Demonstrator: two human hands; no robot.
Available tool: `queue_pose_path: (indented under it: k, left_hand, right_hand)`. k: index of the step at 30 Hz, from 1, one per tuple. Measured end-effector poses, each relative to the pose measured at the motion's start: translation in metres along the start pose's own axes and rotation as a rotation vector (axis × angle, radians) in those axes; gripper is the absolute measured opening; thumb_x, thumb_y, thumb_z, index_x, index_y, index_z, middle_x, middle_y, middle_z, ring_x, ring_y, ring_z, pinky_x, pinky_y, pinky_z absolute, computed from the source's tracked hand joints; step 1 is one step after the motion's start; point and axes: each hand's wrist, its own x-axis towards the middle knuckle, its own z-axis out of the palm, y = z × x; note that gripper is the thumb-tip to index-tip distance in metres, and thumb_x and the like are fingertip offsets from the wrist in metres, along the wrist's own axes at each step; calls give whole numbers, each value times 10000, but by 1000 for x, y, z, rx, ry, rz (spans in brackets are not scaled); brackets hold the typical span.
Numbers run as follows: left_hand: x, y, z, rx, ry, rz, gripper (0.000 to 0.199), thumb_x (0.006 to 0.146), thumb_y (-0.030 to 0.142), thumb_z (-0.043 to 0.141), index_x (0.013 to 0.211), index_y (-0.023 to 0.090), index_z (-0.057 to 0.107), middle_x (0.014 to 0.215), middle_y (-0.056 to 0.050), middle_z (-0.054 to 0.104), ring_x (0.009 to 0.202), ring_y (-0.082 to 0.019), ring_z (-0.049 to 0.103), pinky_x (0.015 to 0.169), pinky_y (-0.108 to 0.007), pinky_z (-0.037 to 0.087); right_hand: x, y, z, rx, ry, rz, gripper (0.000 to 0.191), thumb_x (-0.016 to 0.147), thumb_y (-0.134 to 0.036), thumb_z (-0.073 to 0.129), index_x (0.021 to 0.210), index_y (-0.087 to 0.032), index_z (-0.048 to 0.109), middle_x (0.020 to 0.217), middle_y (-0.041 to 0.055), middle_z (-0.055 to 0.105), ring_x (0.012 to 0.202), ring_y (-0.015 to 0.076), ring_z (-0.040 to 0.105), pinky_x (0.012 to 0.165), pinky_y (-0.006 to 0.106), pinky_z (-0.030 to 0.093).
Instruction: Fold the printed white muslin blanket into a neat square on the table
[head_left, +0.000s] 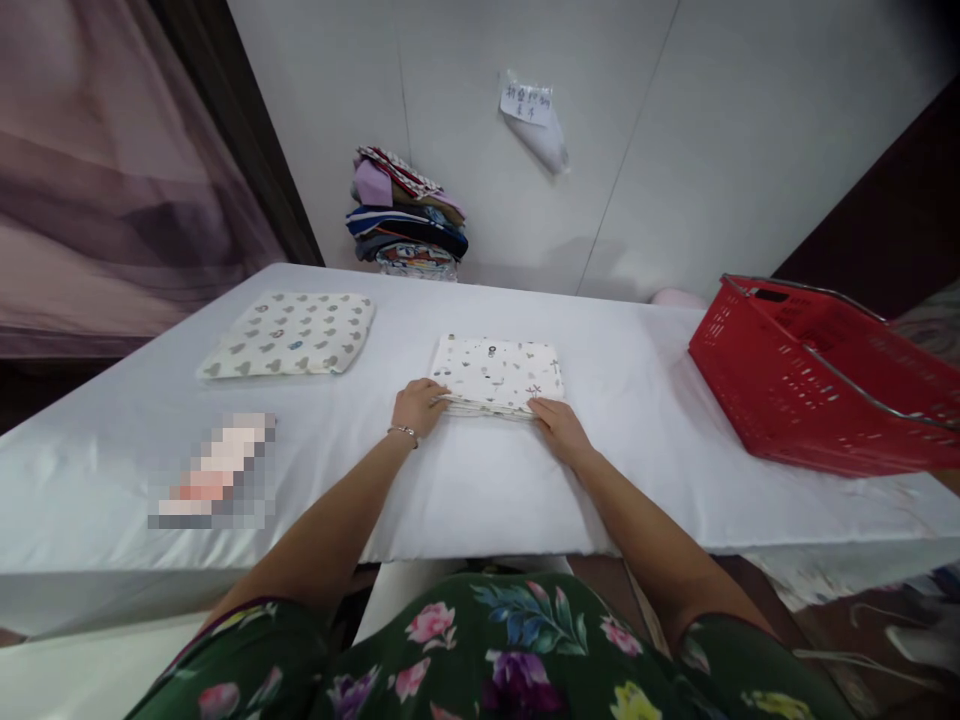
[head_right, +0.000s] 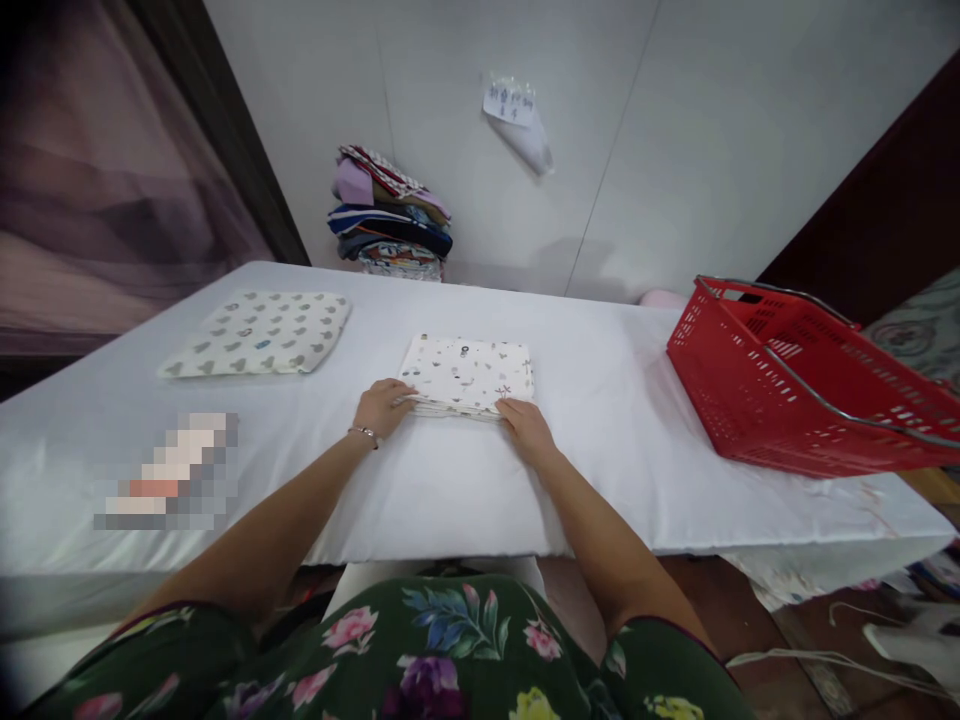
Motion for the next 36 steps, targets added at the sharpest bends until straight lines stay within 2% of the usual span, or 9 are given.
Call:
queue_pose_path:
  k: [6,11,14,16,19,23,26,30,36]
  left_hand:
    - [1,-11,-8,-28,-82,31,266,737,274,510,941,283,681,1059,-7,616,1054,-202,500,954,-333,377]
    - [10,27,-17,31,-63,109,346,766,321,483,1075,254,624,1195,-15,575,1156,-204,454,1042,-353,285]
    - [21,49,-7,64,-14,205,393,841,402,384,1142,240,577,1312,-38,489,1262,-212,349,1087,-397,176]
    - [25,50,5,115,-51,193,422,842,427,383,1196,251,533,1383,-44,410,1317,-233,259,1095,-440,109]
    - [26,38,23,201,-146,127,503,829,469,385,1275,248,454,1430,-62,337,1344,-256,196,1088,-468,80]
    - [23,24,34,247,-167,107,555,839,512,315,1309,235,418,1442,-76,310,1351,-261,176,1086,-472,69]
    - [22,24,34,253,-167,110,557,841,507,307,1312,230,419,1440,-78,312,1350,-265,179,1082,-482,70]
    - [23,28,31,261,-172,99,553,841,498,312,1311,230,423,1441,-76,310,1349,-267,184,1082,-487,78]
    - [18,32,27,320,-223,99,556,855,499,261,1341,253,377,1458,-36,278,1357,-241,160,1091,-466,80]
  right_hand:
    - [-5,3,0,-2,-12,1,418,855,-187,382,1253,-223,503,1304,43,499,1214,191,418,1036,395,295]
    - [20,-24,-10,-3,17,31,402,855,-276,408,1235,-209,522,1314,64,484,1256,210,368,1053,378,262]
    - [44,-40,-12,-48,39,31,453,895,-359,339,1306,-192,433,1425,69,333,1344,203,200,1082,388,169]
    - [52,-42,-8,-107,-27,97,518,893,-438,327,1341,-181,373,1466,81,239,1363,226,124,1082,425,123]
    - [51,-36,0,-175,-148,196,624,876,-549,294,1354,-151,340,1464,117,234,1360,261,122,1074,456,82]
    - [49,-29,4,-149,-232,226,664,871,-598,219,1344,-155,361,1462,121,237,1356,270,136,1072,449,75]
    - [67,-26,-3,-103,-244,253,673,867,-611,183,1363,-181,332,1477,103,198,1365,254,108,1070,443,95]
    - [99,-8,-10,-175,-123,285,693,874,-581,210,1407,-138,229,1500,101,82,1374,235,6,1079,439,41]
    - [106,27,0,-249,-223,482,718,866,-566,220,1422,-114,170,1504,94,31,1369,246,8,1068,468,76]
